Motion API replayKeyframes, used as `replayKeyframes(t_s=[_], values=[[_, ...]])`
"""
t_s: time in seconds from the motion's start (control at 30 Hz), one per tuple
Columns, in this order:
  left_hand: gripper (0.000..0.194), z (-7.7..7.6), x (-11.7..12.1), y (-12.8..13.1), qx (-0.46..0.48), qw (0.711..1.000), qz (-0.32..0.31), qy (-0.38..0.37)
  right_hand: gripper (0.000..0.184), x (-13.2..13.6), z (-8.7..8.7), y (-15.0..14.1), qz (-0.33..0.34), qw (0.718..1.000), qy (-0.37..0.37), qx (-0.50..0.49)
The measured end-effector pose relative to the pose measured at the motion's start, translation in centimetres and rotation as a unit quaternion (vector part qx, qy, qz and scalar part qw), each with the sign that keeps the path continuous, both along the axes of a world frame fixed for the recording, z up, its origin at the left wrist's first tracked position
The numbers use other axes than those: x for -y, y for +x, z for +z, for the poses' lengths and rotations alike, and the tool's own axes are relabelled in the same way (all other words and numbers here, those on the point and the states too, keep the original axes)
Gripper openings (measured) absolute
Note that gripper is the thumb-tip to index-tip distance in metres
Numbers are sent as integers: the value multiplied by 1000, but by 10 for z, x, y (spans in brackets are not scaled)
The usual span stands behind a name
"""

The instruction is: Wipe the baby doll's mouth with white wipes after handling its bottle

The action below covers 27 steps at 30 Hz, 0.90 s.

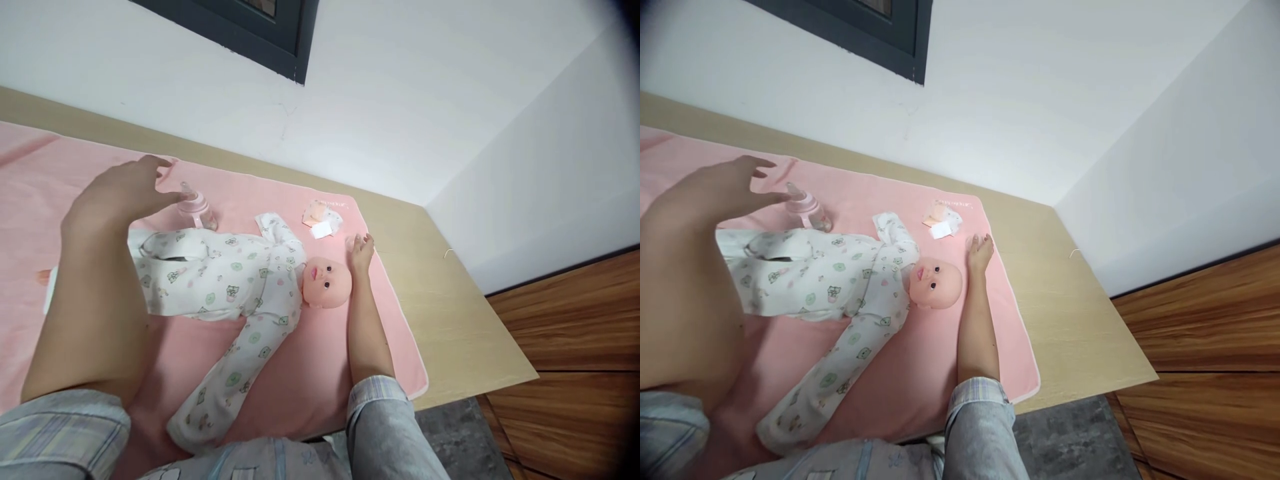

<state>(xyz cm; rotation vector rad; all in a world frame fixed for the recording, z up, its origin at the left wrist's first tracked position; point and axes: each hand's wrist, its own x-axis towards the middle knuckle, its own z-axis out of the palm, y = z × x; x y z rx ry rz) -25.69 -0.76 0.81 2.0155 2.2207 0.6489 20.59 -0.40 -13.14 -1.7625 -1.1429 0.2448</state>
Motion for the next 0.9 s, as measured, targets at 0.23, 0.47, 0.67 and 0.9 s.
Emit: replayKeyframes(t_s=[0.23,0.47,0.67,0.9], values=[[44,43,32,127,17,960,-278,14,45,13,18,-18,35,988,144,36],[43,24,11,242,-90,872,-436,-205,38,25,35,-38,175,983,-30,40],[40,-5,-9,284,-79,804,-470,-356,29,38,55,-47,208,974,-92,10],[54,-33,-24,298,-21,768,-465,-440,22,41,62,-53,232,966,-115,0]])
